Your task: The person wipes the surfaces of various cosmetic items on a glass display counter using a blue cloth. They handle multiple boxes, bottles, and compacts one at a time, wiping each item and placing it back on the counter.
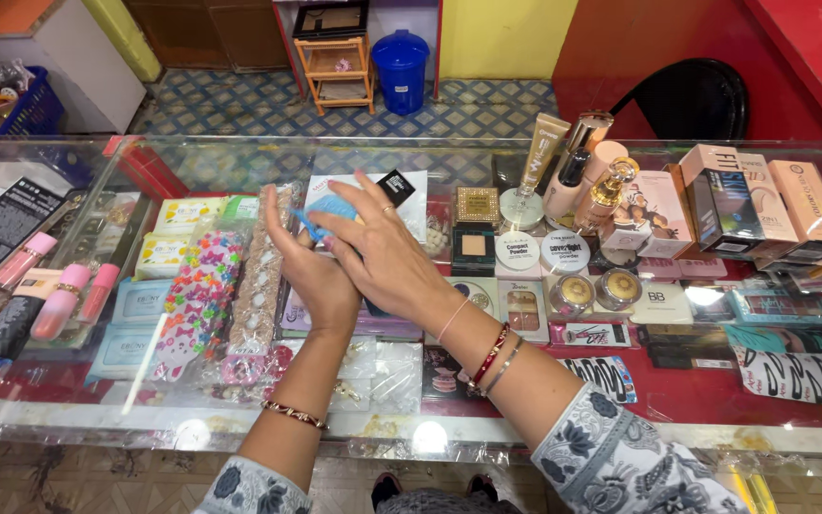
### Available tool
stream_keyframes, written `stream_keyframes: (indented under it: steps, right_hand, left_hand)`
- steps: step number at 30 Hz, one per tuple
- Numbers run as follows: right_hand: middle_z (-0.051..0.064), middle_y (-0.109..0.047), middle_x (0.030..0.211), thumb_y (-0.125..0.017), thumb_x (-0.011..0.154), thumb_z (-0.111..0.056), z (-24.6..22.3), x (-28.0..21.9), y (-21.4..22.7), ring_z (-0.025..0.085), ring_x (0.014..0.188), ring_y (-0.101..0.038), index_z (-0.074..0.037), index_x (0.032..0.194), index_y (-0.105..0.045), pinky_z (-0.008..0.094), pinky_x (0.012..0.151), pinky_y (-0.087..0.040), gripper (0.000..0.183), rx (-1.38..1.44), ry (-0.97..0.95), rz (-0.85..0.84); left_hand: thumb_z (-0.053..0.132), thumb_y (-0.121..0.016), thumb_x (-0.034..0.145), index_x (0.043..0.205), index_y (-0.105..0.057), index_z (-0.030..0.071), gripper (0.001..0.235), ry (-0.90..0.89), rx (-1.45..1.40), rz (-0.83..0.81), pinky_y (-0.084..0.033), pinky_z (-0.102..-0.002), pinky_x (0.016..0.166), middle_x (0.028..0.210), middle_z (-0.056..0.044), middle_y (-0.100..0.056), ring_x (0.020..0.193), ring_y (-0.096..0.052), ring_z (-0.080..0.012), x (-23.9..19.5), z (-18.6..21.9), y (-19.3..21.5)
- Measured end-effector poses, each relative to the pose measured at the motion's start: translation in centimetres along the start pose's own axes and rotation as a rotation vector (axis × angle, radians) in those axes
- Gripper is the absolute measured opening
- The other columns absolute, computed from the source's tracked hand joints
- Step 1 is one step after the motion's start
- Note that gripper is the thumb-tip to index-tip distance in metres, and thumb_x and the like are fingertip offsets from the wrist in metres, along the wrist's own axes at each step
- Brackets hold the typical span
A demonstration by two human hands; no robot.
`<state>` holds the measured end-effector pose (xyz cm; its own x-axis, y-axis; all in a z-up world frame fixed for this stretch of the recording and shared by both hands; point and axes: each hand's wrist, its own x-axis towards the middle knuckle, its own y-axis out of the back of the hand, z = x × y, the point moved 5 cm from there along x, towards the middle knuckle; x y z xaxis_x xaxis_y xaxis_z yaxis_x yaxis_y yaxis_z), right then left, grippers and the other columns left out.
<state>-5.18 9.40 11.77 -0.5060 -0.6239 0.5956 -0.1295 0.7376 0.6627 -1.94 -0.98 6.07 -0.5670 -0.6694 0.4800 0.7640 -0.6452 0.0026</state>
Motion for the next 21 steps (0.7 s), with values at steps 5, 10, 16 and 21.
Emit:
stream_keyframes:
  steps: [5, 10, 16, 21]
  right_hand:
    - [0.014, -0.051, 0.16, -0.07, 0.1, -0.013, 0.9, -0.8, 1.0, 0.039, 0.159, -0.033, -0.012, 0.114, -0.073, 0.045, 0.13, -0.03, 0.015, 0.105, 0.091, 0.01]
    - [0.02, -0.061, 0.135, -0.073, 0.085, -0.013, 3.0, -0.2, 3.2, 0.037, 0.129, -0.057, 0.0, 0.127, -0.065, 0.043, 0.109, -0.044, 0.045, 0.303, -0.125, 0.083]
    - [0.018, -0.074, 0.109, -0.071, 0.097, -0.015, 3.9, -1.0, 3.7, 0.035, 0.101, -0.073, -0.001, 0.114, -0.069, 0.041, 0.089, -0.056, 0.022, 0.215, -0.149, 0.25]
    - [0.02, -0.074, 0.101, -0.07, 0.094, -0.016, 4.2, -0.8, 4.3, 0.034, 0.094, -0.075, 0.0, 0.117, -0.067, 0.038, 0.082, -0.055, 0.028, 0.298, -0.274, 0.207]
  left_hand:
    - [0.003, -0.078, 0.079, 0.159, -0.021, 0.01, 0.099, -0.191, 0.176, -0.096, -0.056, -0.042, 0.089, 0.136, -0.028, -0.059, 0.111, -0.071, -0.0362, 1.3, 3.0, -0.6]
    - [0.003, -0.077, 0.079, 0.159, -0.02, 0.013, 0.099, -0.131, 0.244, -0.207, -0.059, -0.044, 0.08, 0.099, -0.022, -0.076, 0.095, -0.077, -0.0372, 1.3, 4.2, -1.8]
    - [0.003, -0.072, 0.086, 0.163, -0.013, 0.015, 0.098, 0.06, 0.397, -0.272, -0.055, -0.049, 0.068, 0.076, -0.02, -0.073, 0.076, -0.075, -0.0403, 1.1, 4.9, -3.2]
    - [-0.001, -0.075, 0.079, 0.162, -0.011, 0.01, 0.105, -0.18, 0.284, -0.218, -0.058, -0.045, 0.073, 0.09, -0.017, -0.077, 0.086, -0.076, -0.0377, 0.8, 5.4, -3.4]
